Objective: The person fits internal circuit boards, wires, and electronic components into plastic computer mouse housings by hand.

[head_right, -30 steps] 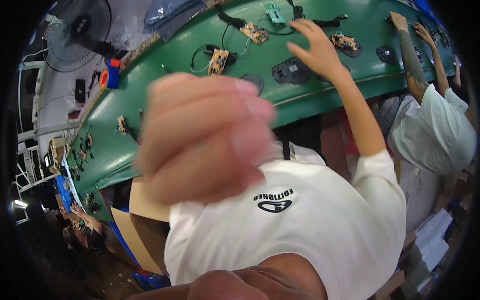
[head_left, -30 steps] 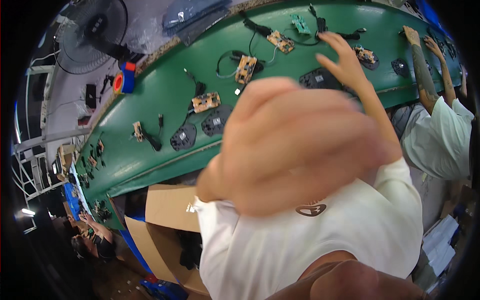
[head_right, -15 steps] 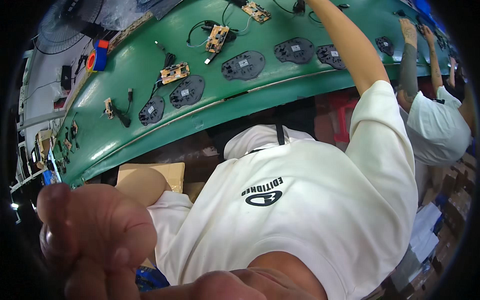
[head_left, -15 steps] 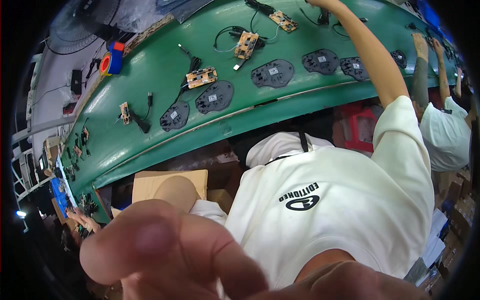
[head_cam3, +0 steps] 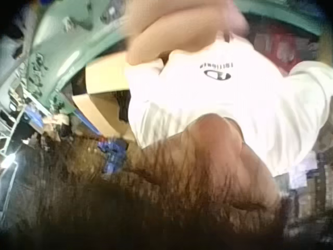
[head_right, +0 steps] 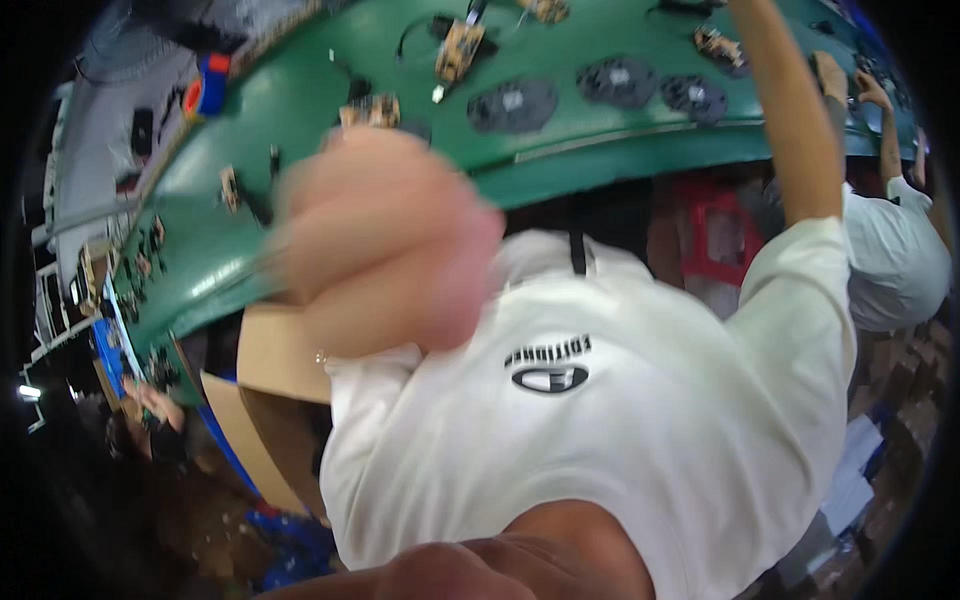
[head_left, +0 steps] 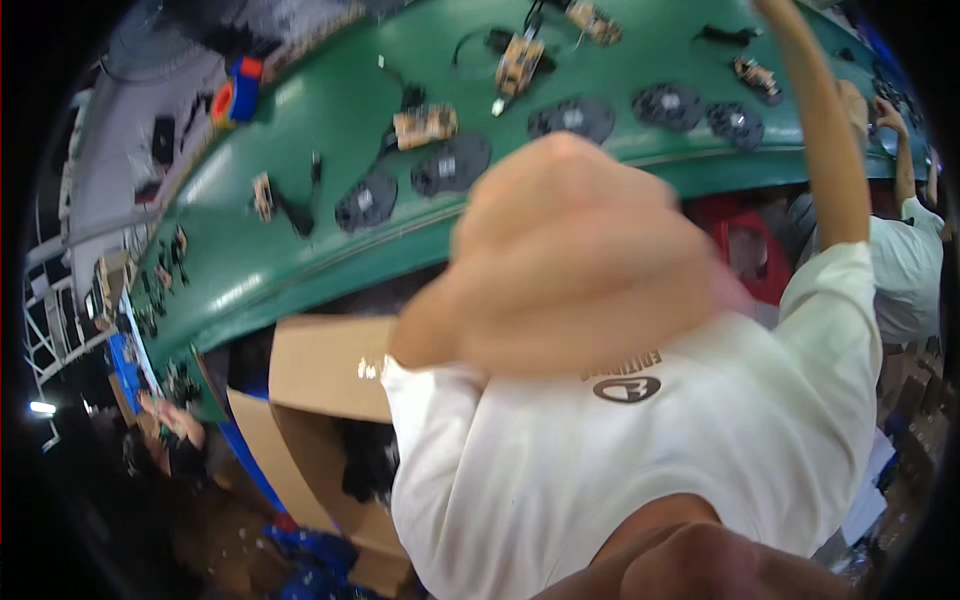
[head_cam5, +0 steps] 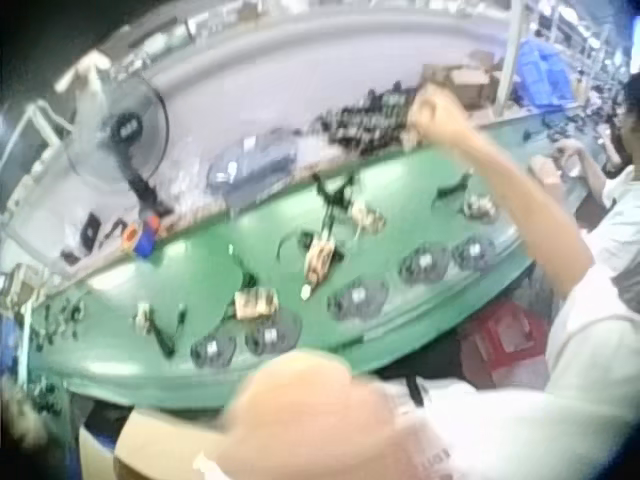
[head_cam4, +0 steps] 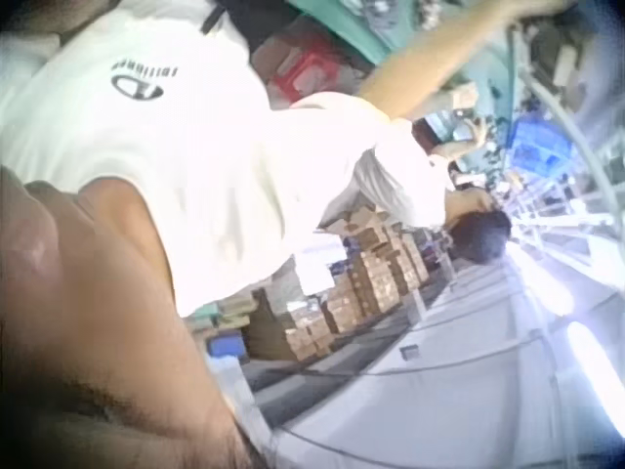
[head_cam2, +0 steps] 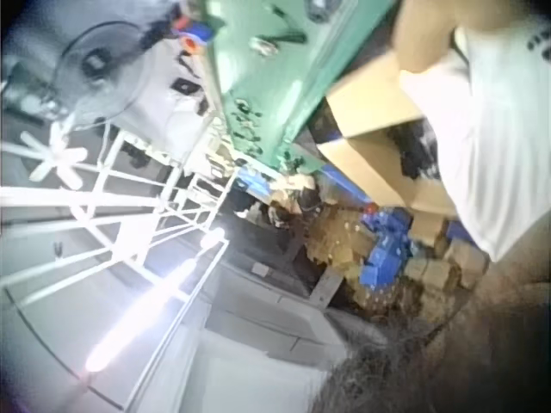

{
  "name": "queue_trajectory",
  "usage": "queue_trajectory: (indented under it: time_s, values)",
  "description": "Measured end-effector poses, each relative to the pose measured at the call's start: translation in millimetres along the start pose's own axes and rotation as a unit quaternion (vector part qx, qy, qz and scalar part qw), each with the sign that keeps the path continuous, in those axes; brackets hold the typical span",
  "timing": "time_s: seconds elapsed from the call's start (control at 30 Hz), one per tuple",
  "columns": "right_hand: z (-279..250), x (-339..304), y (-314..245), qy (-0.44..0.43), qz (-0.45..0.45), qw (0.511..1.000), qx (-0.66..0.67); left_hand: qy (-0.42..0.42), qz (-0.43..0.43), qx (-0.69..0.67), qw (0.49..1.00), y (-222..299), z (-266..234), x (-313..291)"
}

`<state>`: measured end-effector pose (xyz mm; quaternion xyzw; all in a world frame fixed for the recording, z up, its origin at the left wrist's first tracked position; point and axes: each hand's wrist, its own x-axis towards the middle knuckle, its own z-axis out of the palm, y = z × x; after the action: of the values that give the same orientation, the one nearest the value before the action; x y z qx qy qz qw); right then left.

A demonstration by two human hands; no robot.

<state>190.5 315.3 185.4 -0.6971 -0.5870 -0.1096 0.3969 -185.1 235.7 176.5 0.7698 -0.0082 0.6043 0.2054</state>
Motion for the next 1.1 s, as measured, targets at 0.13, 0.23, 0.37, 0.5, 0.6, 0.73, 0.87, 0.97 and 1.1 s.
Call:
queue_trajectory:
  time_s: [0.13,0.23,0.37,0.5,0.6,0.73,0.87,0.97,1.1]
  values:
    - [29,-80,30,-0.171,0.228,0.931,0.229,-0.184,-0.199,0.082,0.959,-75,48,-59]
    - [23,-117,27,-0.283,0.293,0.891,0.199,-0.243,-0.232,0.104,0.936,-130,71,-82]
    - [19,-150,4,-0.296,0.381,0.838,0.256,-0.273,-0.195,0.192,0.922,-175,99,-81]
    - [17,-169,7,-0.246,0.342,0.844,0.331,-0.328,-0.195,0.256,0.888,-212,114,-69]
    - [26,-183,18,-0.181,0.385,0.771,0.473,-0.353,-0.195,0.264,0.876,-228,112,-61]
    - [23,-163,0,-0.167,0.430,0.644,0.611,-0.379,-0.220,0.322,0.839,-258,65,-58]
    - [27,-137,-8,-0.190,0.370,0.608,0.676,-0.409,-0.279,0.394,0.774,-272,27,-44]
    - [36,-121,-10,-0.229,0.271,0.712,0.606,-0.355,-0.235,0.416,0.803,-266,13,-39]
    - [43,-116,-14,-0.264,0.181,0.794,0.517,-0.263,-0.136,0.245,0.923,-236,61,-11]
